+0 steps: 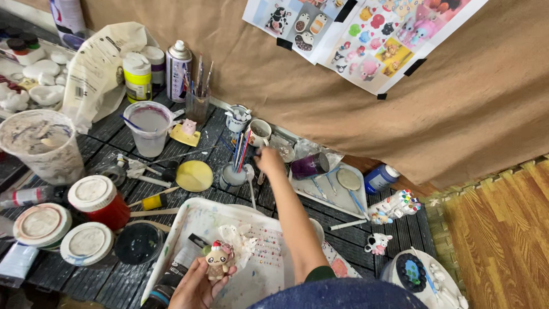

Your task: The person paints a small figurine using a fine brush and red paint. They dip the brush into a paint container, apply paint to the figurine's details, and rotate the object to access different sides.

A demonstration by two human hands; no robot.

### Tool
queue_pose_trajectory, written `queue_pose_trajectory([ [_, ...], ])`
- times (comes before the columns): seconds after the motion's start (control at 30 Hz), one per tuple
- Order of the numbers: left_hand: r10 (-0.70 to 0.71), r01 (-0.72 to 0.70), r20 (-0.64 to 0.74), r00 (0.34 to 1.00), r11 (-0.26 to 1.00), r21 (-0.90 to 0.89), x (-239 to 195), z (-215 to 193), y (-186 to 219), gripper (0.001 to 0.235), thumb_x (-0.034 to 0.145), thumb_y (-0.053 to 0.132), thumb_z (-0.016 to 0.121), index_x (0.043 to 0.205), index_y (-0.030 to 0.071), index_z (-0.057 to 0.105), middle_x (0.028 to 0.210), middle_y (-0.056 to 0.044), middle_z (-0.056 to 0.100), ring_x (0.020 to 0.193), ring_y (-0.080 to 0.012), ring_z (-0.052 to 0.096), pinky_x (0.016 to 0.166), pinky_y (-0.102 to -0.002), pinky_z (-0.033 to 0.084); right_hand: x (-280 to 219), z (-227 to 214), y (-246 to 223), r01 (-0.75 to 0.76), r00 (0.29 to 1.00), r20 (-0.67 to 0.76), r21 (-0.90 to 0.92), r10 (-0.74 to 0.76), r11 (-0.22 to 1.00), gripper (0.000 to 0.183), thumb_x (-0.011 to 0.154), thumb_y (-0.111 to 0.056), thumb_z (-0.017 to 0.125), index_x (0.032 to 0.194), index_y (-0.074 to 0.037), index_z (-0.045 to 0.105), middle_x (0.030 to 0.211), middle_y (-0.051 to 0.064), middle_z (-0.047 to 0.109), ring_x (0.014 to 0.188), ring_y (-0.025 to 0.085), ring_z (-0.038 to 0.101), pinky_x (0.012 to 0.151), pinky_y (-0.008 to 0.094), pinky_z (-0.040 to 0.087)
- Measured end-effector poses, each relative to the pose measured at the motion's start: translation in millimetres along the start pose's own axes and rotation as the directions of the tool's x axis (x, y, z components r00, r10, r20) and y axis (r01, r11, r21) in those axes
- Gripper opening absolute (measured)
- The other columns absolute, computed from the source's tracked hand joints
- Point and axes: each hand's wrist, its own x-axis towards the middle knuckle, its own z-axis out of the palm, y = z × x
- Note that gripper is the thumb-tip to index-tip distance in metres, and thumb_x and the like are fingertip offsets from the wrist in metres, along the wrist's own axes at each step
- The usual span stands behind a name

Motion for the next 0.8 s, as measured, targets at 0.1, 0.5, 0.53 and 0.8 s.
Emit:
queue_pose_trajectory([
  [0.1,0.041,-0.042,0.090,0.995,0.999,0.004,5,-12,-4,0.043,0.102,0.024,0.038,0.134,-0.002,0.048,0.137,-0.023,0.061,0.112,-0.0359,0.069,0.089,-0.040,0.058,-10,4,-26,0.164,0.983,-0.090,0.023,-0.161,0.986,0.029,0.074,-0.026,0.081,0.098,-0.011,0.074,0.094,0.010,0.074,0.092,0.032,0.073,0.078,0.046,0.058],
  [0.5,-0.136,0.140,-0.072,0.988,0.989,0.047,16,-23,-23,0.025,0.101,0.025,0.038,0.113,0.006,0.048,0.128,-0.026,0.064,0.114,-0.0364,0.071,0.095,-0.046,0.060,22,49,-26,0.029,0.999,0.023,-0.236,-0.024,0.971,0.011,0.085,-0.025,0.077,0.093,-0.016,0.078,0.090,0.009,0.075,0.088,0.029,0.074,0.070,0.045,0.058],
  [0.53,-0.141,0.145,-0.071,0.987,0.988,0.056,17,-23,-23,0.024,0.101,0.025,0.038,0.111,0.006,0.048,0.128,-0.025,0.064,0.114,-0.0365,0.071,0.095,-0.046,0.060,22,40,-32,-0.021,0.992,0.116,-0.222,0.048,0.975,0.015,0.082,-0.026,0.079,0.092,-0.016,0.078,0.090,0.009,0.074,0.087,0.029,0.073,0.069,0.045,0.058],
  [0.8,-0.119,0.121,-0.056,0.991,0.993,0.018,15,-18,-18,0.025,0.101,0.025,0.039,0.114,0.003,0.041,0.129,-0.027,0.064,0.112,-0.0385,0.071,0.092,-0.045,0.062,35,27,19,-0.158,0.978,0.200,0.510,0.062,0.846,0.016,0.085,-0.022,0.080,0.097,-0.012,0.078,0.092,0.004,0.077,0.078,0.016,0.070,0.067,0.034,0.055],
])
